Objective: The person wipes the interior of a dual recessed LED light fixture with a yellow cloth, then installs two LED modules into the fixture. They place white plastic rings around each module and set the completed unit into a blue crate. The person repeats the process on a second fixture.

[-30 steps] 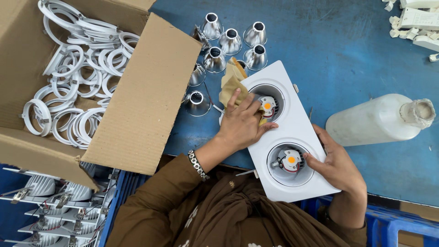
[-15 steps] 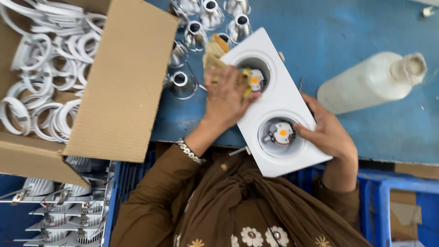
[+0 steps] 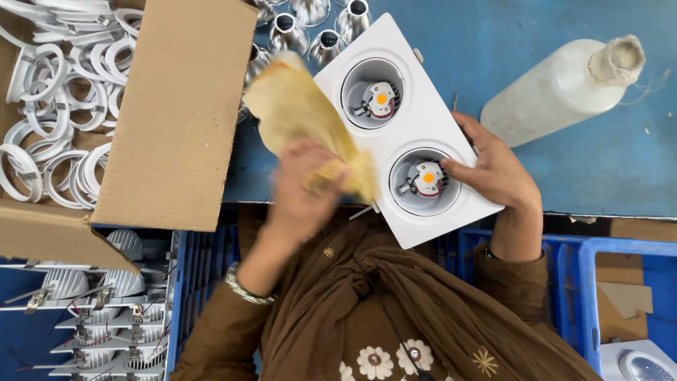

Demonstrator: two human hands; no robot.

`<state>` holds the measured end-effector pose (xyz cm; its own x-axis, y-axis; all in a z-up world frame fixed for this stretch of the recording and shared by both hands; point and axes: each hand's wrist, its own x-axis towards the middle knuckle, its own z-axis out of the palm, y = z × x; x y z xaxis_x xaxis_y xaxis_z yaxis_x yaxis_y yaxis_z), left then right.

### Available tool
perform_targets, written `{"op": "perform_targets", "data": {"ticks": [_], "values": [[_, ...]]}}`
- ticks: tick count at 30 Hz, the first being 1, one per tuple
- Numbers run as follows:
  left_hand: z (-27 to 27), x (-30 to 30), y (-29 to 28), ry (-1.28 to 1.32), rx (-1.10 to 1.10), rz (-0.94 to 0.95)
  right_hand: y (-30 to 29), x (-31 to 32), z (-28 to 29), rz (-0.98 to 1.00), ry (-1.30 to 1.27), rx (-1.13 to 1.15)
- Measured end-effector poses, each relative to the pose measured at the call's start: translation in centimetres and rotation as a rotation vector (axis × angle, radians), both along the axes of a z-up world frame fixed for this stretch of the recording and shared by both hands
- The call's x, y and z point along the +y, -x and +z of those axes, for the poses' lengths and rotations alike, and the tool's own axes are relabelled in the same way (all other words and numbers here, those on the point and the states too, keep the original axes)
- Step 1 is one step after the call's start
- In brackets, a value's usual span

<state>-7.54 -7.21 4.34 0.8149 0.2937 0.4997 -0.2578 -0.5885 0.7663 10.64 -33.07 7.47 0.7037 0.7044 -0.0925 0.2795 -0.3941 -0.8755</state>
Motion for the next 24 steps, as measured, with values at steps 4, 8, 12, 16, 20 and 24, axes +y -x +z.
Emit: {"op": "perform_targets", "data": {"ticks": [4,8,12,16,20,24], "values": [[-1.6,-6.4,-0.8,-0.43,0.217,-0.177,0.1,0.0,-0.1,0.003,-0.03,-0.003],[-1.7,-8.7,-1.1,-0.614,0.16,-0.169,0.0,0.0,-0.3,0.019,-0.057,0.008],[-1.4,-8.9,-2.5,-0.693,0.127,-0.246,0.0,-0.1,-0.4,0.049,-0.075,-0.016],[-1.5,-8.6,-3.6,-0.724,0.121,-0.302,0.1,-0.1,-0.4,0.01,-0.063,0.064],[-1.9,-8.7,-3.6,-0.738,0.098,-0.247,0.1,0.0,-0.3,0.029,-0.084,0.038],[-2.2,-9.2,-3.4,-0.756,0.115,-0.172,0.2,0.0,-0.1,0.0,-0.007,0.012]]}}
